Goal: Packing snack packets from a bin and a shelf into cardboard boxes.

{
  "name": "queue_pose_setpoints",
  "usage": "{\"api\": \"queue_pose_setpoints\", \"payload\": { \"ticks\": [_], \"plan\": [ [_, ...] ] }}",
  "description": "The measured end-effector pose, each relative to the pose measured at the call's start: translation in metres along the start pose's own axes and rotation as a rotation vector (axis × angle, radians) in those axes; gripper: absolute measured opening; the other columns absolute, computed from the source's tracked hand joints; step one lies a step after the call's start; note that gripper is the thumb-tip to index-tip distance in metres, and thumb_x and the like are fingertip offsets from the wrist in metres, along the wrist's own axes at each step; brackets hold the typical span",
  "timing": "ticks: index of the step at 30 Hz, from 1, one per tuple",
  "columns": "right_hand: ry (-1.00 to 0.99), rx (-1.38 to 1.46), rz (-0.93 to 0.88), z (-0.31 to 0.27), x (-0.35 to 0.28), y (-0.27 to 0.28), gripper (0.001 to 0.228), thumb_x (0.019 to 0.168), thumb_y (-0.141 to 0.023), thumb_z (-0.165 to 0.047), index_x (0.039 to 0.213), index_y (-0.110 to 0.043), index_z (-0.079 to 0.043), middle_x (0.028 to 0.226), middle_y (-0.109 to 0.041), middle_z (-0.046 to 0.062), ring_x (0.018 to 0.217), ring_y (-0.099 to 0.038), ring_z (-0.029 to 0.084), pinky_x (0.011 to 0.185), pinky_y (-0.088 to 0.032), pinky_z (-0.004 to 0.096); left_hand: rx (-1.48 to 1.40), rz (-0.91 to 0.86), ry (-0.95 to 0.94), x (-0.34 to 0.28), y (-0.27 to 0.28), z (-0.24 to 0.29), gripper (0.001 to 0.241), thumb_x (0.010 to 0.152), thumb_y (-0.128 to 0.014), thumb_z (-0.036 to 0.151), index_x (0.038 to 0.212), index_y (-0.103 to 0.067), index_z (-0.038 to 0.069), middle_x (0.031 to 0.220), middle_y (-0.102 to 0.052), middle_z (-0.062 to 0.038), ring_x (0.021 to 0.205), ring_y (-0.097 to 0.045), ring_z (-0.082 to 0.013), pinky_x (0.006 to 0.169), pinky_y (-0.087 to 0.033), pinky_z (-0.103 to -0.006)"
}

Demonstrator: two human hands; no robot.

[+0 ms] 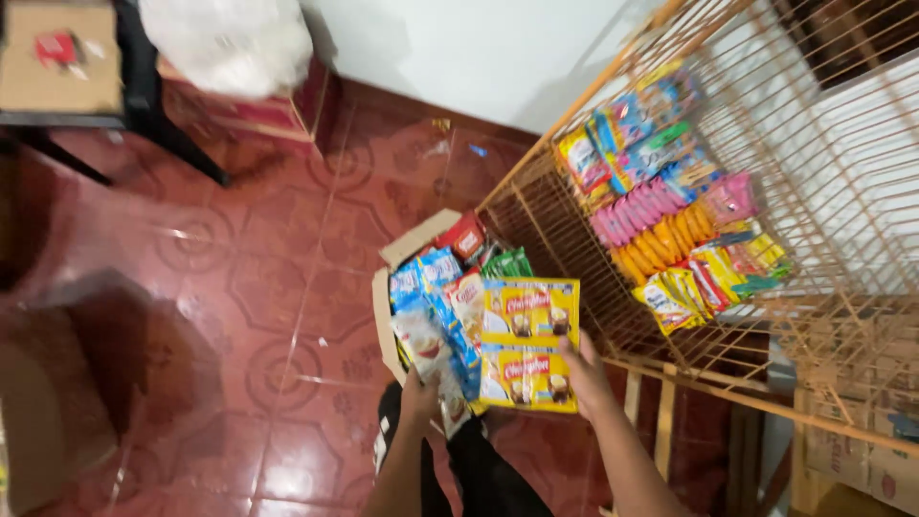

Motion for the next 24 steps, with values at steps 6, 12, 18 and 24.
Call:
{"api": "queue_pose_setpoints", "payload": {
  "ticks": [6,12,18,24],
  "plan": [
    [-0.004,0.197,-0.032,0.003,-0.052,0.001,0.07,0.091,-0.062,-0.047,0.15,-0.045,-0.012,0.135,-0.065,0.013,0.116,-0.066,0.023,0.095,-0.055,0.042,0.055,-0.006,0.146,-0.023,0.04,0.04,0.032,0.094,-0.062,0.02,0.119,-0.069,0.001,0.091,-0.073,-0.01,0.071,-0.068,-0.021,0.056,-0.055,-0.0361],
    [-0.001,0.4,-0.07,0.024,-0.08,0.005,0.065,0.09,-0.064,-0.042,0.146,-0.051,-0.01,0.132,-0.071,0.012,0.116,-0.07,0.021,0.095,-0.057,0.039,0.285,-0.299,-0.922,-0.082,-0.007,0.225,0.027,0.105,-0.066,0.022,0.121,-0.078,0.003,0.113,-0.077,-0.018,0.104,-0.072,-0.0325,0.089,-0.056,-0.0432],
    [-0.004,0.782,-0.173,0.008,-0.162,-0.01,0.062,0.092,-0.06,-0.042,0.143,-0.045,-0.01,0.117,-0.069,0.02,0.097,-0.072,0.03,0.079,-0.062,0.05,1.018,-0.145,-0.32,-0.069,-0.029,0.204,0.036,0.08,-0.086,0.034,0.088,-0.073,0.001,0.088,-0.073,-0.02,0.09,-0.074,-0.0378,0.075,-0.06,-0.0456],
    [0.262,1.013,-0.136,-0.019,-0.24,0.03,0.061,0.093,-0.059,-0.035,0.146,-0.042,-0.01,0.125,-0.069,0.018,0.104,-0.073,0.028,0.085,-0.063,0.047,1.072,-0.472,-1.153,-0.16,-0.107,0.29,0.027,0.064,-0.094,0.031,0.069,-0.077,0.01,0.073,-0.071,-0.012,0.079,-0.065,-0.0381,0.073,-0.053,-0.0454]
  ]
}}
Point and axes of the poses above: each hand's wrist, its own x-axis towards the middle knuckle, its own y-axis out of the back of the hand, z = x × y, the point moved 6 cm from there along x, towards the middle knuckle
